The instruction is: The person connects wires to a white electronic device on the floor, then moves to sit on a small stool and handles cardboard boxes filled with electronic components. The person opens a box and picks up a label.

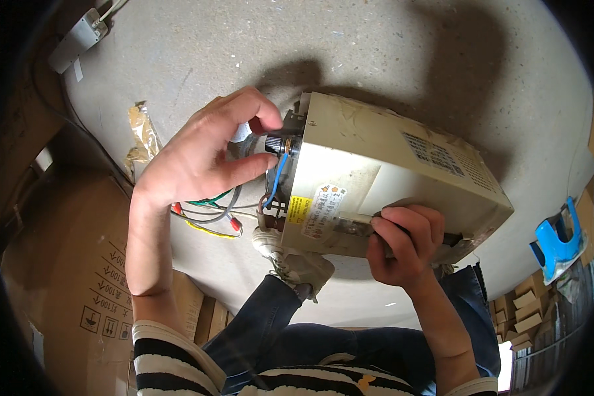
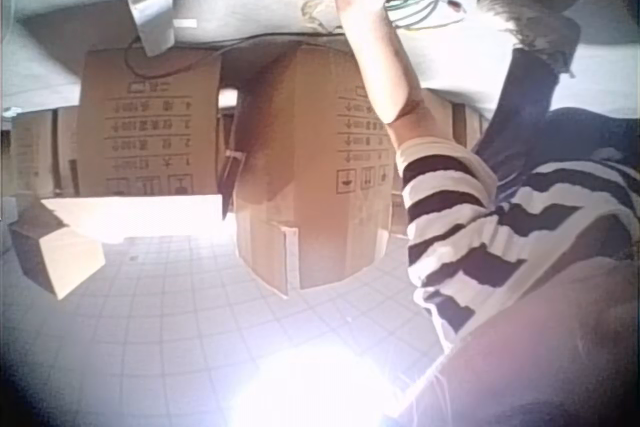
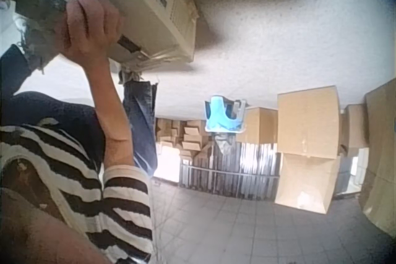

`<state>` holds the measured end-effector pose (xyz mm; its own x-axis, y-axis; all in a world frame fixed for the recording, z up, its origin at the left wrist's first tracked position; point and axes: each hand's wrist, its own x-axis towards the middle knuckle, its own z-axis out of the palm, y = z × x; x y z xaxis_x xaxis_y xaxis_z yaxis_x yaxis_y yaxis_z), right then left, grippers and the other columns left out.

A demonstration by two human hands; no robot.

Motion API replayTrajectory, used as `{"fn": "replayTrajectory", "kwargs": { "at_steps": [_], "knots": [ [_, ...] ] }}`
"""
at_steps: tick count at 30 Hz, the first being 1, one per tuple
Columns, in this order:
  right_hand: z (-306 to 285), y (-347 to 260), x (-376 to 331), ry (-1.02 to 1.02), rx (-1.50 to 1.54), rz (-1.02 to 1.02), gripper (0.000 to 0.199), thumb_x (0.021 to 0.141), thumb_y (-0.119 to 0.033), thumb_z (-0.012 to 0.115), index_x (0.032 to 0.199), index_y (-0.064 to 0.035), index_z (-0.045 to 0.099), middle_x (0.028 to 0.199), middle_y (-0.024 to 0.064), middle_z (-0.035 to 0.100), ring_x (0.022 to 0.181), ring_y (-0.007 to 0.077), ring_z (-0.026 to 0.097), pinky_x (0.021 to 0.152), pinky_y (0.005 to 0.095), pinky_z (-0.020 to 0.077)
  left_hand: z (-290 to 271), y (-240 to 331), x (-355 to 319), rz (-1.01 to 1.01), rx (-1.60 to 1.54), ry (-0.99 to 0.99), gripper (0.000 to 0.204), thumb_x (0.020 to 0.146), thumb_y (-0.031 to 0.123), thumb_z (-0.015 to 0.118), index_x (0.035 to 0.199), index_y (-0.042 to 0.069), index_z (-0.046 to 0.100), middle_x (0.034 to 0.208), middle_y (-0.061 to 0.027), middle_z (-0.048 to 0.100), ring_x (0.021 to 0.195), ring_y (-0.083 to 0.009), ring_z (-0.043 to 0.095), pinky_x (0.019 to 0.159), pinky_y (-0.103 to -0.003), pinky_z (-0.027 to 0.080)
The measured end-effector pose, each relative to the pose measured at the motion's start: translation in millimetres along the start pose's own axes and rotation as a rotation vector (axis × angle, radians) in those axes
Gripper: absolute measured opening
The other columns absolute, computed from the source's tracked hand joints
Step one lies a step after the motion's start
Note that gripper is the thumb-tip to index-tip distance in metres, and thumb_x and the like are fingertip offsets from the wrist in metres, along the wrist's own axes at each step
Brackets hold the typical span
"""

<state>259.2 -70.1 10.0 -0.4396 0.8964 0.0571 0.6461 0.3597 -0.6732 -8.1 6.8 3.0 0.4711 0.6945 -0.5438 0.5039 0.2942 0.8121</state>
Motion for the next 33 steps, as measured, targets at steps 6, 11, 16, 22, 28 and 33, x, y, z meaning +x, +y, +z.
{"fn": "replayTrajectory", "kwargs": {
  "at_steps": [6, 11, 16, 22, 28, 33],
  "knots": [
    [-0.6, 0.0, 0.6, -0.008, 0.002, -0.003, 0.024, 0.058, -0.008, 0.061, 0.082, -0.0135, 0.060, 0.088, -0.0013, 0.056, 0.072, 0.0163, 0.052, 0.062, 0.0285, 0.0351, -7.6, -11.9, 1.4, 0.081, 0.012, -0.095, 0.021, 0.073, 0.009, 0.061, 0.091, 0.000, 0.054, 0.091, -0.0090, 0.052, 0.085, -0.0197, 0.049, 0.079, -0.030, 0.038],
    [-0.2, 0.3, 0.6, -0.012, -0.004, -0.005, 0.024, 0.058, -0.008, 0.061, 0.082, -0.0132, 0.060, 0.088, -0.0012, 0.056, 0.073, 0.0164, 0.052, 0.061, 0.0285, 0.0344, -2.8, -10.7, 0.2, 0.078, -0.032, -0.041, 0.019, 0.073, 0.007, 0.061, 0.089, 0.000, 0.055, 0.091, -0.0087, 0.052, 0.084, -0.0196, 0.049, 0.078, -0.030, 0.038],
    [-1.4, -0.7, 1.5, -0.011, -0.001, -0.012, 0.025, 0.058, -0.006, 0.061, 0.082, -0.0125, 0.060, 0.088, -0.0004, 0.056, 0.073, 0.0170, 0.052, 0.062, 0.0289, 0.0349, -0.3, -17.2, -1.5, 0.085, -0.037, -0.051, 0.021, 0.074, 0.009, 0.060, 0.093, 0.001, 0.055, 0.092, -0.0081, 0.052, 0.085, -0.0189, 0.049, 0.078, -0.029, 0.039],
    [-1.8, -2.5, 2.3, -0.029, 0.012, -0.003, 0.025, 0.058, -0.006, 0.060, 0.082, -0.0111, 0.060, 0.088, 0.0018, 0.056, 0.074, 0.0195, 0.052, 0.064, 0.0304, 0.0366, 3.2, -26.3, -6.8, 0.139, -0.070, 0.022, 0.018, 0.078, 0.012, 0.058, 0.092, 0.001, 0.056, 0.090, -0.0084, 0.053, 0.085, -0.0190, 0.050, 0.078, -0.030, 0.039],
    [-3.2, -2.7, 2.2, -0.032, 0.021, 0.006, 0.024, 0.059, -0.008, 0.060, 0.082, -0.0104, 0.060, 0.088, 0.0029, 0.056, 0.075, 0.0209, 0.052, 0.066, 0.0315, 0.0374, 13.0, -23.2, -6.1, 0.135, -0.138, 0.087, 0.021, 0.079, 0.017, 0.058, 0.090, 0.000, 0.056, 0.089, -0.0090, 0.052, 0.086, -0.0196, 0.050, 0.080, -0.030, 0.039],
    [-3.9, -2.8, 2.5, -0.036, 0.036, 0.013, 0.024, 0.059, -0.009, 0.060, 0.082, -0.0102, 0.060, 0.089, 0.0032, 0.056, 0.076, 0.0211, 0.052, 0.067, 0.0315, 0.0372, 11.8, -32.3, -2.6, 0.247, -0.042, 0.142, 0.025, 0.075, 0.013, 0.063, 0.096, 0.002, 0.055, 0.086, -0.0054, 0.053, 0.079, -0.0158, 0.050, 0.074, -0.027, 0.041]
  ]
}}
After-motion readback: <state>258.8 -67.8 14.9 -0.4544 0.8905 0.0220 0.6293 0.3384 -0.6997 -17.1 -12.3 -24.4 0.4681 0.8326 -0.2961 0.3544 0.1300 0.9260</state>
